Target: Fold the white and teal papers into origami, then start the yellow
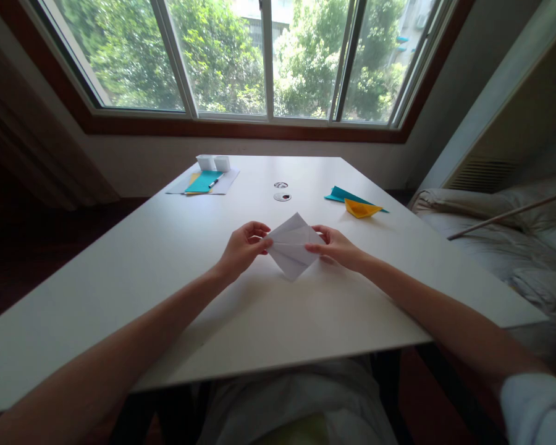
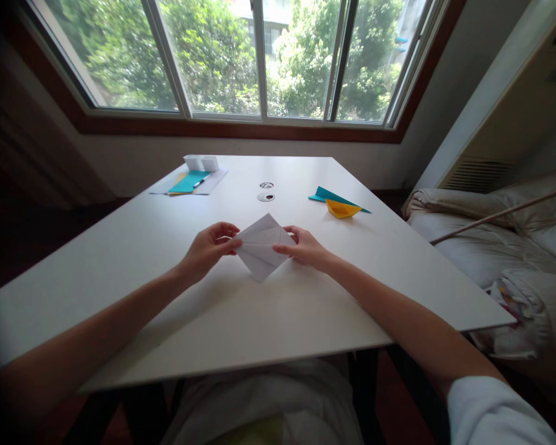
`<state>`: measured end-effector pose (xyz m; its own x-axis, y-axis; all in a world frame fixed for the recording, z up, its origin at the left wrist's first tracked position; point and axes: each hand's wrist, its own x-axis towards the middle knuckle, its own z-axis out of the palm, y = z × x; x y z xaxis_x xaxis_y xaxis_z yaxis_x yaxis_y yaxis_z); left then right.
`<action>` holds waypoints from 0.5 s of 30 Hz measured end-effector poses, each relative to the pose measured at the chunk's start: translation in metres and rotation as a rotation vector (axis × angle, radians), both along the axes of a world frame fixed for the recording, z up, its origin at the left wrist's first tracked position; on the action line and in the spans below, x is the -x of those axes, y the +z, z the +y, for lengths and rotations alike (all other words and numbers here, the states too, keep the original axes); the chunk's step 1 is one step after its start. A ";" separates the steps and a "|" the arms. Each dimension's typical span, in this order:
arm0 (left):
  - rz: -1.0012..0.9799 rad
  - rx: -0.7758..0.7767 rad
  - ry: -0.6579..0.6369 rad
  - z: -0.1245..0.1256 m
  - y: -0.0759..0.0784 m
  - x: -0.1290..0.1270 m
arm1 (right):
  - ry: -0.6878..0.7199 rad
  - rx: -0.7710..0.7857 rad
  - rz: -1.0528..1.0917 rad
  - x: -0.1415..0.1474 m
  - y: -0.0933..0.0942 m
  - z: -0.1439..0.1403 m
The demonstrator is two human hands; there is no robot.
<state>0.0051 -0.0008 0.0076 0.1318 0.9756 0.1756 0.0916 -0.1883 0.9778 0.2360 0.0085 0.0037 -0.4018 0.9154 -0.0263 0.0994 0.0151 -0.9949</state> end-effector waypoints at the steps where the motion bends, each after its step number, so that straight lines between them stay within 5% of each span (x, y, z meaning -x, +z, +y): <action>1: -0.001 0.000 -0.008 0.000 0.000 0.000 | -0.008 0.002 0.024 0.000 -0.001 0.000; 9: 0.179 -0.065 -0.015 0.002 -0.001 0.004 | 0.006 0.010 0.061 -0.004 -0.004 0.004; 15: 0.146 -0.014 -0.285 0.003 0.004 0.010 | -0.028 -0.114 -0.027 -0.008 0.004 0.004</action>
<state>-0.0047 0.0022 0.0112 0.4241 0.8935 0.1478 0.1727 -0.2400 0.9553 0.2436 0.0123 0.0079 -0.3764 0.9240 0.0679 0.1279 0.1243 -0.9840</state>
